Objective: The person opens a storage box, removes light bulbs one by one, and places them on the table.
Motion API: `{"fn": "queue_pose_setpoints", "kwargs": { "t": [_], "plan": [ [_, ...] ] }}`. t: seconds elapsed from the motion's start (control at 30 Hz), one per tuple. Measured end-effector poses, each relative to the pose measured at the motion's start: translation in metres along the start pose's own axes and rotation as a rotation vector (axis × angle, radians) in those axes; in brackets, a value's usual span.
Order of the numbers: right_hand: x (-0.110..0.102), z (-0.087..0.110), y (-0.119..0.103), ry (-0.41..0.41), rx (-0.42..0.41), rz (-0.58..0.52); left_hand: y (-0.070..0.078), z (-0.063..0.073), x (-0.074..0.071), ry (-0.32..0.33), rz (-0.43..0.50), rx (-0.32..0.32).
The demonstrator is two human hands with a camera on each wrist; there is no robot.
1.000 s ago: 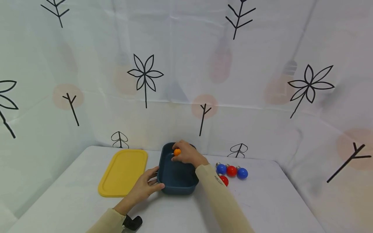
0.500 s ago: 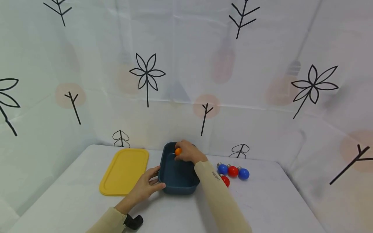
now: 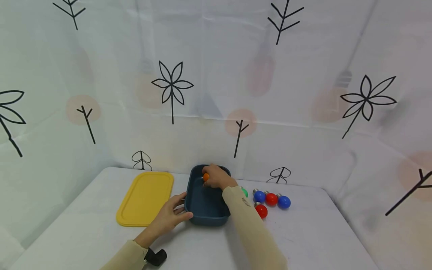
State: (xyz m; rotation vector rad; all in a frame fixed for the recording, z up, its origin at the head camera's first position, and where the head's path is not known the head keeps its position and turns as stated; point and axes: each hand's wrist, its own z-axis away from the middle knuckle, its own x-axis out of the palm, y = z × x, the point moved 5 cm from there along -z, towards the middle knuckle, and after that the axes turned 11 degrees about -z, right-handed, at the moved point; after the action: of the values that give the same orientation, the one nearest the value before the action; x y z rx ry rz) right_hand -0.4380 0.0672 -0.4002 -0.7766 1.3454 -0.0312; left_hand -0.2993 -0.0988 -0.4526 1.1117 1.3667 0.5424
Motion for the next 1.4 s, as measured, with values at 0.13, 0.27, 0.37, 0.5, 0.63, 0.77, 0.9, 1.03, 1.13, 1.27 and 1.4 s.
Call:
{"fn": "queue_pose_setpoints", "kwargs": {
  "t": [0.13, 0.27, 0.37, 0.5, 0.63, 0.77, 0.9, 1.03, 1.13, 1.27, 1.4],
  "plan": [
    [0.003, 0.000, -0.001, -0.006, -0.013, 0.003, 0.000, -0.001, 0.000, -0.002, -0.001, -0.003],
    [0.007, -0.003, 0.000, -0.004, -0.044, 0.017, -0.001, -0.001, 0.000, -0.003, 0.000, -0.009],
    [0.010, -0.005, 0.002, -0.005, -0.064, 0.028, -0.001, -0.002, 0.000, -0.003, 0.002, -0.009],
    [0.012, -0.005, 0.003, -0.016, -0.063, 0.024, -0.001, -0.002, 0.001, -0.003, 0.002, -0.008],
    [0.013, -0.003, 0.000, -0.036, -0.060, 0.009, -0.001, -0.001, 0.001, -0.003, 0.003, -0.007],
    [0.015, -0.004, -0.003, -0.049, -0.062, 0.013, 0.000, -0.001, 0.001, -0.002, 0.004, -0.002],
    [0.017, -0.005, -0.002, -0.054, -0.071, 0.041, 0.000, -0.001, 0.001, -0.003, 0.003, -0.001],
    [0.019, -0.007, -0.001, -0.061, -0.081, 0.061, 0.000, -0.001, 0.000, -0.004, 0.006, -0.002],
    [0.020, -0.007, -0.001, -0.068, -0.084, 0.055, 0.000, -0.001, 0.000, -0.005, 0.011, -0.004],
    [0.020, -0.006, -0.004, -0.078, -0.097, 0.043, 0.000, -0.001, 0.000, -0.007, 0.017, -0.011],
    [0.019, -0.005, -0.007, -0.085, -0.108, 0.053, 0.001, -0.001, 0.000, -0.008, 0.017, -0.010]
  ]
}}
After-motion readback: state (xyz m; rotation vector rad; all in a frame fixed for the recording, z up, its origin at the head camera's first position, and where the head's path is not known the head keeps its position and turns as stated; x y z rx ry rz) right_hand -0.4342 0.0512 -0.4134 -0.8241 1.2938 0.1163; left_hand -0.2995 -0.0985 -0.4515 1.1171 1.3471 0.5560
